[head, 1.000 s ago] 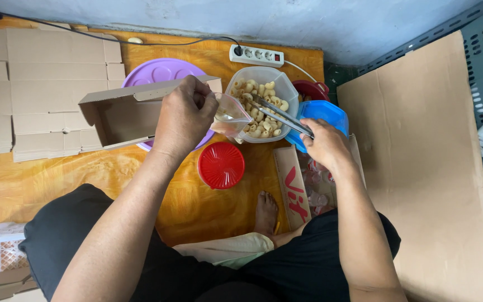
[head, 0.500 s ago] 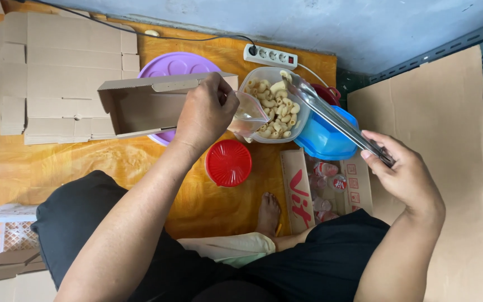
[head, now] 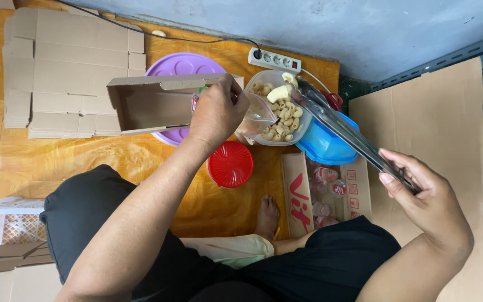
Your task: The person uses tongs to transfer white and orange snacks from large plastic containers into small clear plastic bags. The filled bags are then placed into cardboard boxes. The person handles the containers, bags, tongs, and boxes throughout the process.
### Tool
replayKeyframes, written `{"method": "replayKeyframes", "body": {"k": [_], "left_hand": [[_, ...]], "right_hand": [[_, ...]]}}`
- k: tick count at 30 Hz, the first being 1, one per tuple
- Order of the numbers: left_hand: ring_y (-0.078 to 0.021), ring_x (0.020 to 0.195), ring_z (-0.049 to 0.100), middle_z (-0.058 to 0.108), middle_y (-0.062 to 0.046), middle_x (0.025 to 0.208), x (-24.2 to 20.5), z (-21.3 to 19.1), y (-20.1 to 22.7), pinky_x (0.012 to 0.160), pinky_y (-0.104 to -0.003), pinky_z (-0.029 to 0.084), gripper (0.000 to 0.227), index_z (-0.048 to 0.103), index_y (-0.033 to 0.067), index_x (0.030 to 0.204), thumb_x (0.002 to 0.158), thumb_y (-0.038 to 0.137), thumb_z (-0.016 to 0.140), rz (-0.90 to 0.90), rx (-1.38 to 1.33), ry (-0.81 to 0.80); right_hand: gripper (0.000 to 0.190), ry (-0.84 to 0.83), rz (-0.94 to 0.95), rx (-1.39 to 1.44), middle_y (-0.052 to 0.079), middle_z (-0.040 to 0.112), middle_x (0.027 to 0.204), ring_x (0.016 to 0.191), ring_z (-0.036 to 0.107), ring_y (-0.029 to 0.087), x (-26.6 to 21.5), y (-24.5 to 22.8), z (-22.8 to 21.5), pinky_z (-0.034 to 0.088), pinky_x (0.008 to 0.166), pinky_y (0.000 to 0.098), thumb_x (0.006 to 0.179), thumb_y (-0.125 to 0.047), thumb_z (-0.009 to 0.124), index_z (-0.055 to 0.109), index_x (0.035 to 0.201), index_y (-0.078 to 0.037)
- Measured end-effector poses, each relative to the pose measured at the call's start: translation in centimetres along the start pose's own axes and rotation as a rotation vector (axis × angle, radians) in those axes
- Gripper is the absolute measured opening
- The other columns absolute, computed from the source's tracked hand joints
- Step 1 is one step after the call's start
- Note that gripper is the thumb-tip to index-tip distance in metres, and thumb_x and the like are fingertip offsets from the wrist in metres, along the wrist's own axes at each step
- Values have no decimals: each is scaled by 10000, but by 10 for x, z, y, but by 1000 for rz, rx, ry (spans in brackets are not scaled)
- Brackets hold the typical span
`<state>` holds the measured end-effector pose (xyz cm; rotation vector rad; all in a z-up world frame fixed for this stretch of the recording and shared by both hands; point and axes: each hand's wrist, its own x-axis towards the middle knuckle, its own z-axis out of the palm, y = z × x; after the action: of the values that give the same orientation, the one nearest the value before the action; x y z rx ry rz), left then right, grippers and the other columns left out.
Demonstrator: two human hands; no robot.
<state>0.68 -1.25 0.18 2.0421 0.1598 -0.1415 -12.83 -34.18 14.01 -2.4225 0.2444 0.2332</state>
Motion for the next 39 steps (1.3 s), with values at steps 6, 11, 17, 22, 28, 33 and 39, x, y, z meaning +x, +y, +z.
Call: {"method": "replayKeyframes", "body": {"k": [6, 11, 17, 22, 28, 33, 39], "left_hand": [[-278, 601, 557, 638, -69, 638, 9, 16, -6, 603, -415, 450, 127, 563, 114, 783, 825, 221, 616, 81, -84, 42], [-314, 724, 647, 702, -72, 730, 16, 27, -1, 693, -430, 485, 107, 582, 111, 824, 848, 211, 554, 88, -83, 31], [-350, 783, 676, 719, -116, 765, 20, 41, 3, 702, -457, 494, 113, 579, 109, 840, 842, 219, 551, 68, -102, -6], [-333, 798, 688, 730, -95, 796, 22, 49, 1, 724, -445, 502, 106, 587, 112, 845, 849, 213, 555, 105, -105, -4], [-351, 774, 687, 733, -97, 795, 21, 51, 1, 695, -460, 504, 114, 595, 112, 885, 864, 218, 560, 112, -73, -28], [-330, 747, 679, 728, -92, 788, 18, 47, 3, 672, -449, 504, 105, 590, 116, 891, 882, 219, 568, 119, -80, -48], [-359, 772, 683, 731, -117, 797, 17, 46, 0, 699, -460, 504, 123, 582, 122, 903, 868, 234, 544, 87, -63, -52]], "right_hand": [[465, 10, -20, -102, 77, 682, 1374, 1203, 642, 156, -8, -24, 4, 473, 1037, 293, 928, -73, 640, 638, 1392, -47], [453, 19, -93, -167, 64, 698, 1319, 1142, 658, 158, -12, -19, 3, 471, 1011, 289, 930, -79, 656, 648, 1382, -55], [443, 7, -144, -255, 40, 711, 1270, 1130, 665, 157, -14, -12, 1, 473, 971, 297, 936, -115, 664, 660, 1378, -91], [441, -9, -113, -309, 12, 712, 1227, 1133, 657, 149, -16, -9, -1, 459, 968, 304, 948, -164, 652, 663, 1388, -129], [454, -22, -117, -336, 6, 711, 1179, 1093, 660, 146, -16, -5, -2, 460, 956, 304, 953, -181, 645, 660, 1405, -147], [460, -29, -128, -316, 16, 717, 1201, 1107, 665, 146, -17, -5, -2, 462, 957, 296, 945, -158, 651, 657, 1404, -128], [472, -18, -138, -304, 16, 710, 1212, 1107, 659, 147, -18, -4, -2, 452, 966, 291, 939, -155, 656, 650, 1409, -122]]}}
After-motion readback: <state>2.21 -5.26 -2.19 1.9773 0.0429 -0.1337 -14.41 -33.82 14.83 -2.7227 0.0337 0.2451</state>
